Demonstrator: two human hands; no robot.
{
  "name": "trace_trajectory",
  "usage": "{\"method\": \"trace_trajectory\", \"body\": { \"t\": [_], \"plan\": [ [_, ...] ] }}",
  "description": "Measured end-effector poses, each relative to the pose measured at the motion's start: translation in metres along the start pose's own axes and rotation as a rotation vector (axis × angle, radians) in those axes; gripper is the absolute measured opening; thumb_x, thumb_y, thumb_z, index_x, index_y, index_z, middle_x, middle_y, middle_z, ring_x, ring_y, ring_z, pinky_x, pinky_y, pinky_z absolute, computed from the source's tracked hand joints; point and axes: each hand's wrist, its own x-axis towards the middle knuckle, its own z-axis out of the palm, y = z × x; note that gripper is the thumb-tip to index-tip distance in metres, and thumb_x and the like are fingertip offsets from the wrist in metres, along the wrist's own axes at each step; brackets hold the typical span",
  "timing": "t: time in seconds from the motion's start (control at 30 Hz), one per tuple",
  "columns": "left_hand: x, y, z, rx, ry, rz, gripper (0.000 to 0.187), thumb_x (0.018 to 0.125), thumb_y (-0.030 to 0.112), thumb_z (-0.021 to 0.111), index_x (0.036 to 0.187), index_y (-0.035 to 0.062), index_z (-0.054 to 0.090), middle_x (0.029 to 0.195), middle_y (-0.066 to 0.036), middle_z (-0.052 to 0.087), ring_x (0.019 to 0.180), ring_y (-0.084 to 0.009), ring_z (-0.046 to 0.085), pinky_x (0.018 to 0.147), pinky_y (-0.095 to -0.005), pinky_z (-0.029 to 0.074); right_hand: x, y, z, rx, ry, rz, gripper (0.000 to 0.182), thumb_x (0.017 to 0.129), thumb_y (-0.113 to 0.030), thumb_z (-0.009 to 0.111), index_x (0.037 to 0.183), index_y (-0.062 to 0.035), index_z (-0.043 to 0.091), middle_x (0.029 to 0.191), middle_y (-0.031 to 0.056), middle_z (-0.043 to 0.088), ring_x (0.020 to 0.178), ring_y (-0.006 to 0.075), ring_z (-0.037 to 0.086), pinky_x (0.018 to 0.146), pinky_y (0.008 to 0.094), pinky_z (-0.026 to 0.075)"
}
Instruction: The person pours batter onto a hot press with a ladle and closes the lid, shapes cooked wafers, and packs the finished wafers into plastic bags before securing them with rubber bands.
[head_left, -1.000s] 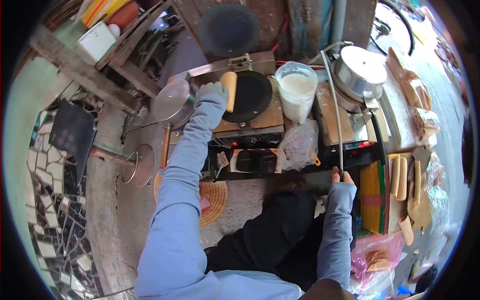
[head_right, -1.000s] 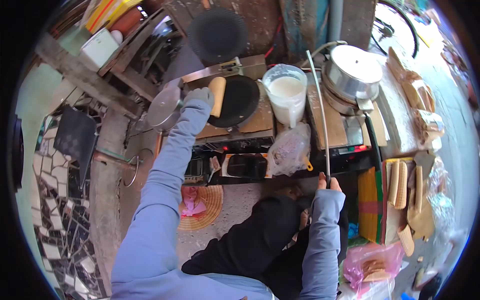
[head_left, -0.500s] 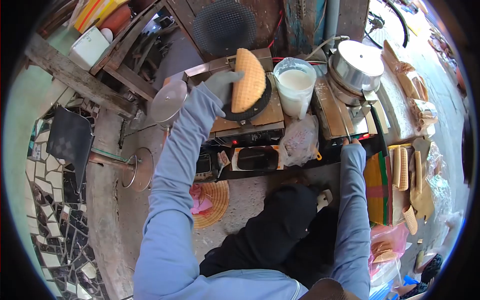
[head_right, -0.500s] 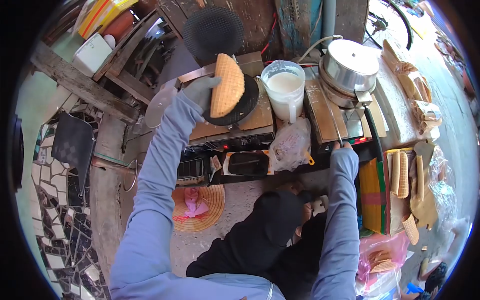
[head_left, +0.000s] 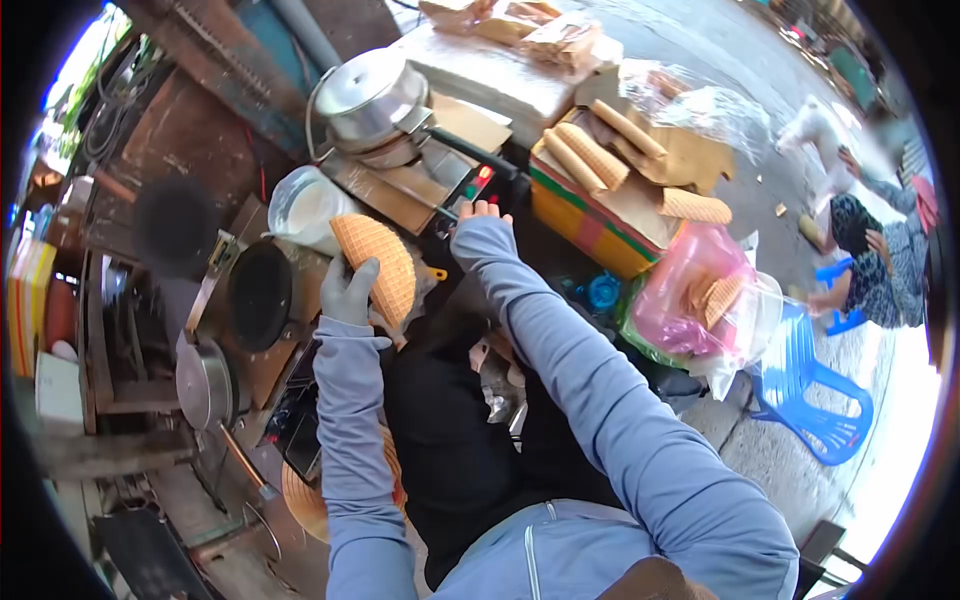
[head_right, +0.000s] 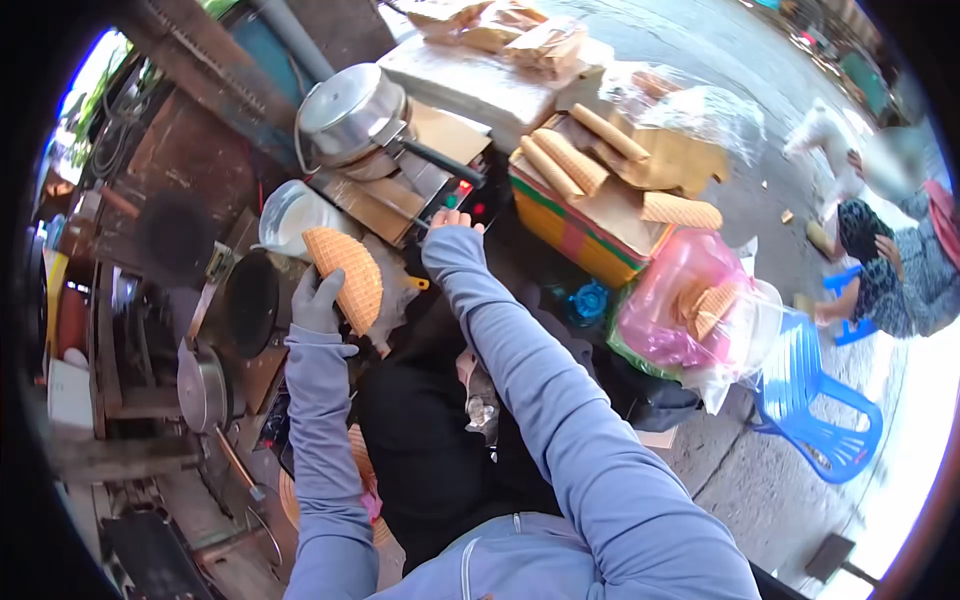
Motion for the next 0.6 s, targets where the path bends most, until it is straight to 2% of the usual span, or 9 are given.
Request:
{"method": "trace_trajectory", "body": {
  "t": [0.03,0.17,0.2,0.3,0.33,0.4,0.47,0.53,0.6],
  "plan": [
    [-0.002,-0.002,0.005,-0.021,0.028,0.021,0.038,0.079,0.009,0.053,0.112,-0.0084,0.044,0.101,-0.014,0.054,0.089,-0.0197,0.055,0.077,-0.0299,0.046,-0.001,-0.001,-0.005,-0.014,-0.082,0.067,0.047,0.071,-0.034,0.061,0.105,-0.0038,0.052,0.098,0.0121,0.053,0.094,0.0265,0.05,0.074,0.0439,0.04],
    [-0.017,0.007,0.042,-0.294,0.047,-0.012,0.042,0.08,0.011,0.051,0.117,-0.0055,0.04,0.105,-0.015,0.051,0.091,-0.0244,0.055,0.079,-0.0343,0.046,-0.009,0.011,-0.063,0.123,0.006,0.1,0.044,0.071,-0.034,0.063,0.105,-0.0076,0.052,0.098,0.0108,0.053,0.094,0.0273,0.05,0.073,0.0423,0.041],
    [-0.018,0.0,0.045,-0.321,-0.006,-0.003,0.045,0.079,0.013,0.051,0.119,-0.0034,0.038,0.106,-0.015,0.05,0.094,-0.0264,0.054,0.08,-0.0367,0.046,-0.013,0.018,-0.087,0.157,0.027,0.102,0.043,0.071,-0.033,0.063,0.105,-0.0084,0.052,0.098,0.0106,0.053,0.093,0.0273,0.05,0.073,0.0418,0.041],
    [-0.005,-0.05,0.038,-0.234,-0.1,0.13,0.048,0.078,0.014,0.052,0.121,-0.0019,0.037,0.108,-0.015,0.049,0.097,-0.0264,0.053,0.08,-0.0375,0.046,-0.025,0.083,-0.138,0.094,0.336,0.046,0.03,0.067,-0.023,0.062,0.091,-0.0089,0.051,0.089,0.0096,0.052,0.085,0.0267,0.05,0.069,0.0423,0.04],
    [-0.008,-0.053,0.04,-0.238,-0.103,0.119,0.049,0.078,0.014,0.052,0.122,0.0,0.036,0.11,-0.014,0.048,0.099,-0.0255,0.051,0.081,-0.0375,0.045,-0.029,0.109,-0.152,-0.086,0.429,0.032,0.028,0.067,-0.02,0.06,0.091,-0.0082,0.051,0.089,0.0093,0.051,0.086,0.0274,0.05,0.071,0.043,0.04],
    [-0.009,-0.055,0.041,-0.06,-0.105,0.159,0.05,0.078,0.013,0.051,0.123,0.0007,0.035,0.11,-0.013,0.046,0.099,-0.0245,0.05,0.083,-0.0369,0.044,-0.036,0.18,-0.155,-0.351,0.457,0.024,0.029,0.069,-0.02,0.056,0.096,-0.0092,0.05,0.093,0.0079,0.051,0.093,0.0272,0.047,0.071,0.045,0.038],
    [-0.011,-0.046,0.045,0.038,-0.107,0.16,0.051,0.077,0.012,0.051,0.124,0.0011,0.034,0.11,-0.013,0.045,0.1,-0.0235,0.048,0.084,-0.0363,0.043,-0.035,0.233,-0.152,-0.62,0.391,0.077,0.028,0.072,-0.02,0.052,0.098,-0.0105,0.05,0.095,0.0076,0.051,0.096,0.0263,0.047,0.07,0.0469,0.037],
    [-0.021,-0.024,0.059,-0.026,-0.127,0.065,0.051,0.076,0.011,0.051,0.124,0.0011,0.035,0.11,-0.012,0.045,0.1,-0.0228,0.048,0.084,-0.0355,0.042,-0.033,0.276,-0.143,-0.716,0.263,0.045,0.025,0.074,-0.02,0.05,0.097,-0.0114,0.05,0.093,0.0069,0.051,0.098,0.0248,0.047,0.07,0.0482,0.037],
    [-0.028,-0.01,0.068,0.12,-0.107,0.068,0.048,0.076,0.013,0.052,0.121,-0.0003,0.039,0.111,-0.012,0.045,0.1,-0.0212,0.047,0.084,-0.0335,0.042,-0.029,0.292,-0.146,-0.765,0.106,0.025,0.019,0.077,-0.019,0.045,0.094,-0.0136,0.051,0.089,0.005,0.053,0.097,0.0214,0.049,0.071,0.0471,0.037]
  ]
}}
